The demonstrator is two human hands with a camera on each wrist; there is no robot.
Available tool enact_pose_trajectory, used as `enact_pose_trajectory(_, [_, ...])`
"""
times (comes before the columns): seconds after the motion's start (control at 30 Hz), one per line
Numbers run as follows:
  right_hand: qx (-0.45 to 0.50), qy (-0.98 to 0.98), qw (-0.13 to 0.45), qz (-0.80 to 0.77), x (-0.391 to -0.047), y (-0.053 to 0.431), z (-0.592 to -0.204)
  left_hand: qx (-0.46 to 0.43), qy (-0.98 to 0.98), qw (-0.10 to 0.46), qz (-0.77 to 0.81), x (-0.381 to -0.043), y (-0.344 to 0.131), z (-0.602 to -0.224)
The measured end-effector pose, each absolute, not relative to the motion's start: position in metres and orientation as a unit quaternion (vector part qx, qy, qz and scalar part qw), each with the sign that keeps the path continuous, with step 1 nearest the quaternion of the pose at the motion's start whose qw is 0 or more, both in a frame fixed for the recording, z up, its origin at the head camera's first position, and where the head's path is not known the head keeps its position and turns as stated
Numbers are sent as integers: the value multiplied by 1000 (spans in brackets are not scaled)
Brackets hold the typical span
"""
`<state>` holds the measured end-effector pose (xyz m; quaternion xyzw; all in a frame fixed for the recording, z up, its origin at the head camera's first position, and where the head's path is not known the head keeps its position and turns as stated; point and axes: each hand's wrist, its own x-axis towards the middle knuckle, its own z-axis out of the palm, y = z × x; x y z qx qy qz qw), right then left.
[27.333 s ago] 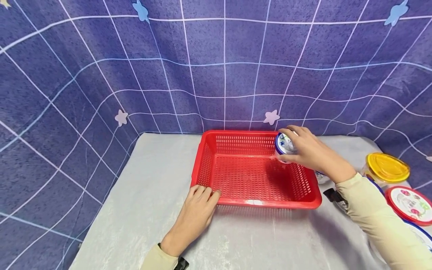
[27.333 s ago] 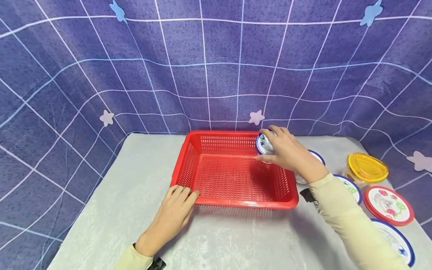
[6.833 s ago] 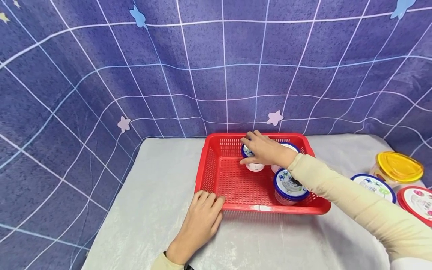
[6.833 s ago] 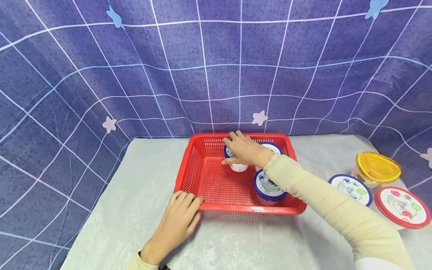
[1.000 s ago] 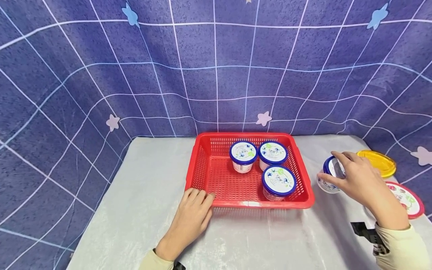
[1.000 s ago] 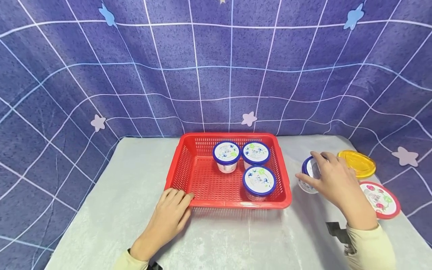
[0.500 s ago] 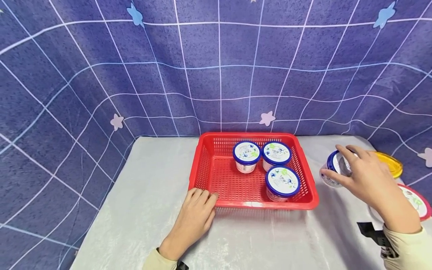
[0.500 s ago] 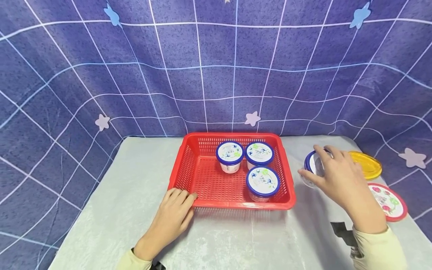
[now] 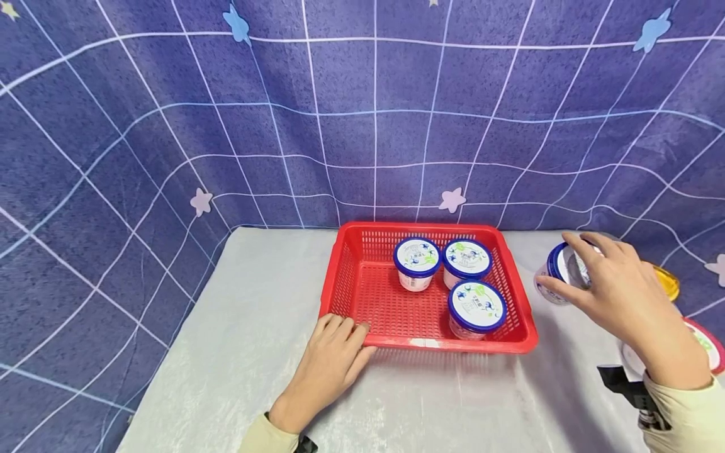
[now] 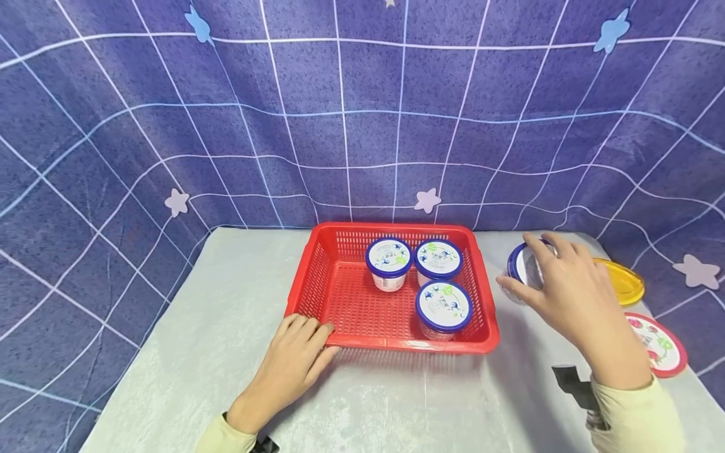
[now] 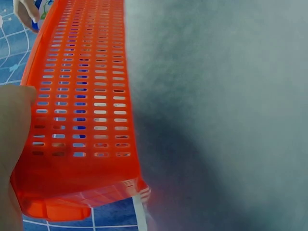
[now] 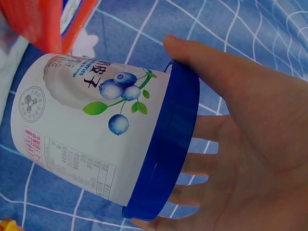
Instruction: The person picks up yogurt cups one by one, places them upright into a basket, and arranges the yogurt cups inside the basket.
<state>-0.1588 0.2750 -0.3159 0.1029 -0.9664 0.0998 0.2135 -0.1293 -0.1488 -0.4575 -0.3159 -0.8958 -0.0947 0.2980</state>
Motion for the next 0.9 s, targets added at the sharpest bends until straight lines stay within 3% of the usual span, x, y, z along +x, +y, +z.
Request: enact_pose_trajectory(0.9, [209,-947,216,112,-158,210,-293,-316,-896,292,-111,-130,-148,-459])
